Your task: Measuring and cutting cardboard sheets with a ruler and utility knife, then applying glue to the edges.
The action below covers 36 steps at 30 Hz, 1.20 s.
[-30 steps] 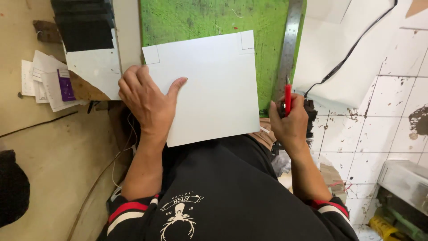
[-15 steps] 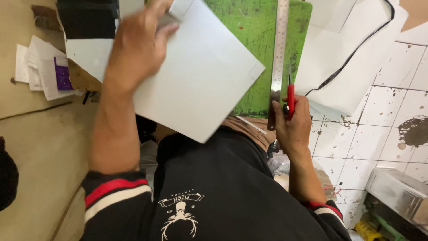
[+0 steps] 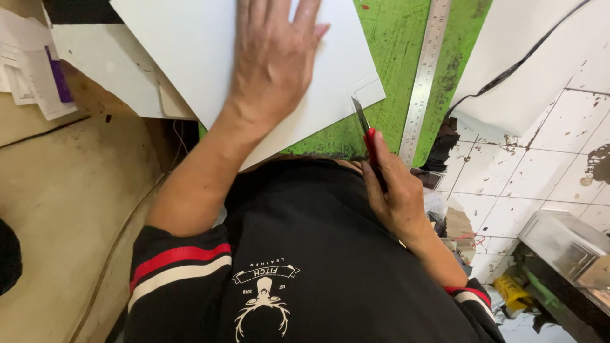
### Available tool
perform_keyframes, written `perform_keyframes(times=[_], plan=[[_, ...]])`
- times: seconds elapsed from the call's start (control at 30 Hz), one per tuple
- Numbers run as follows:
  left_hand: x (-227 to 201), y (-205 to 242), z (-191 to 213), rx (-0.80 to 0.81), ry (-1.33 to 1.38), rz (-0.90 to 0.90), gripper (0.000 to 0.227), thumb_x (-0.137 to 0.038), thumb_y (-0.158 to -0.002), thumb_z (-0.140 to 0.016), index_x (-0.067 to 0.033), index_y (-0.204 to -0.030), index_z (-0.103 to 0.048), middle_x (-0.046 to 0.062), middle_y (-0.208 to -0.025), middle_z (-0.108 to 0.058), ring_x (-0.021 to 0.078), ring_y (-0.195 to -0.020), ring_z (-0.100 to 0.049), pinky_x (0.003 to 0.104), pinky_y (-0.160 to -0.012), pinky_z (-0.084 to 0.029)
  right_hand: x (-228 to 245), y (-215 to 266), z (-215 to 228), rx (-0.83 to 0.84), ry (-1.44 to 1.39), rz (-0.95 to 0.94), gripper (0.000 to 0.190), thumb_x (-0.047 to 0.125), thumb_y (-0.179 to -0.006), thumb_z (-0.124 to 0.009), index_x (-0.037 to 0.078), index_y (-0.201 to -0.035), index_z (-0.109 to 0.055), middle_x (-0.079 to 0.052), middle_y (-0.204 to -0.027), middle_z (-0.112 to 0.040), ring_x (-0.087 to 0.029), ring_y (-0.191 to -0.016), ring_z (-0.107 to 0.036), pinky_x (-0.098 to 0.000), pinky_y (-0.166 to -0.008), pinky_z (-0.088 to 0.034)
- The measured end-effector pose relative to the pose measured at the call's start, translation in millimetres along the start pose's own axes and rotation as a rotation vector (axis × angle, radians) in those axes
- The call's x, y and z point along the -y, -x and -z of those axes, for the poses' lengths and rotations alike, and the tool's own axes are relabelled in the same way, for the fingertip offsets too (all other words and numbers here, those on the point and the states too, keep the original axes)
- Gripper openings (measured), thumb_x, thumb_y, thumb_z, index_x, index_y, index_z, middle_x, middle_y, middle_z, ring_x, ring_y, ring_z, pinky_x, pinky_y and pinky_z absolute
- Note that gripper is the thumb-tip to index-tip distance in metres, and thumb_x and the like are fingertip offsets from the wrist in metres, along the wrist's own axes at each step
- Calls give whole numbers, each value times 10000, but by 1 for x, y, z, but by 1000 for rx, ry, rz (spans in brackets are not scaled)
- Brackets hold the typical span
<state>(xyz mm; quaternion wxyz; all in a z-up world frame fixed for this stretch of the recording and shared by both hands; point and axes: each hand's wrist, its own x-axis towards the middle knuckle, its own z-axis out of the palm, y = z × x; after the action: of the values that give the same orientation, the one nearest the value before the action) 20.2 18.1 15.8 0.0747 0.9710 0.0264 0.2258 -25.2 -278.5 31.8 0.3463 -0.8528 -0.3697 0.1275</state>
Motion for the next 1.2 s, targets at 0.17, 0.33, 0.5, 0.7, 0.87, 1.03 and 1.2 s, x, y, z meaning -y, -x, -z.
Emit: perform_keyframes(times=[0.17, 0.33, 0.5, 0.7, 0.87, 1.03, 1.2], plan=[[-13, 16, -8, 523, 149, 185, 632, -475, -1244, -624, -59, -1626, -340, 287, -1625, -260, 442, -1522, -205, 574, -1281, -200, -1, -8, 0, 32, 64, -5, 587, -1, -1068, -673, 21, -1581, -388, -187, -1368, -680, -287, -1093, -712, -357, -914, -576], [-12, 15, -8, 511, 146, 177, 650, -484, -1244, -673, -62, -1620, -352, 274, -1624, -299, 438, -1518, -243, 572, -1274, -208, 2, -14, 2, 61, 74, -14, 571, 11, -1071, -663, 0, -1573, -391, -204, -1300, -694, -287, -1005, -695, -364, -857, -570], [-12, 15, -7, 528, 164, 174, 656, -478, -1262, -689, -55, -1630, -348, 280, -1629, -273, 445, -1521, -217, 575, -1276, -182, 3, -17, 3, 68, 45, -11, 547, -11, -1072, -649, -25, -1558, -398, -196, -1381, -664, -292, -1024, -689, -368, -887, -571], [-12, 15, -6, 435, 185, 155, 619, -424, -1222, -745, -32, -1589, -437, 291, -1586, -361, 469, -1480, -301, 588, -1247, -226, -1, -13, 1, 68, 93, -26, 555, 17, -1070, -664, -4, -1562, -409, -195, -1249, -703, -287, -975, -692, -365, -837, -565], [-12, 15, -6, 441, 166, 153, 620, -441, -1221, -731, -44, -1590, -431, 289, -1583, -371, 468, -1477, -314, 588, -1241, -236, 6, -17, 5, 96, 139, -45, 572, 26, -1083, -652, 33, -1589, -384, -165, -1307, -704, -281, -999, -688, -372, -792, -562], [-11, 15, -7, 409, 167, 141, 619, -427, -1207, -760, -30, -1571, -455, 294, -1557, -400, 475, -1454, -341, 593, -1228, -250, 13, -18, 12, 183, 235, -101, 586, 90, -1104, -627, 85, -1626, -359, -155, -967, -609, -291, -741, -561, -440, -617, -513], [-13, 17, -9, 373, 86, 133, 612, -506, -1194, -705, -42, -1537, -500, 277, -1504, -466, 453, -1408, -416, 573, -1188, -336, 15, -14, 13, 192, 278, -67, 591, 78, -1116, -635, 75, -1636, -354, -117, -831, -547, -252, -617, -462, -421, -570, -468]])
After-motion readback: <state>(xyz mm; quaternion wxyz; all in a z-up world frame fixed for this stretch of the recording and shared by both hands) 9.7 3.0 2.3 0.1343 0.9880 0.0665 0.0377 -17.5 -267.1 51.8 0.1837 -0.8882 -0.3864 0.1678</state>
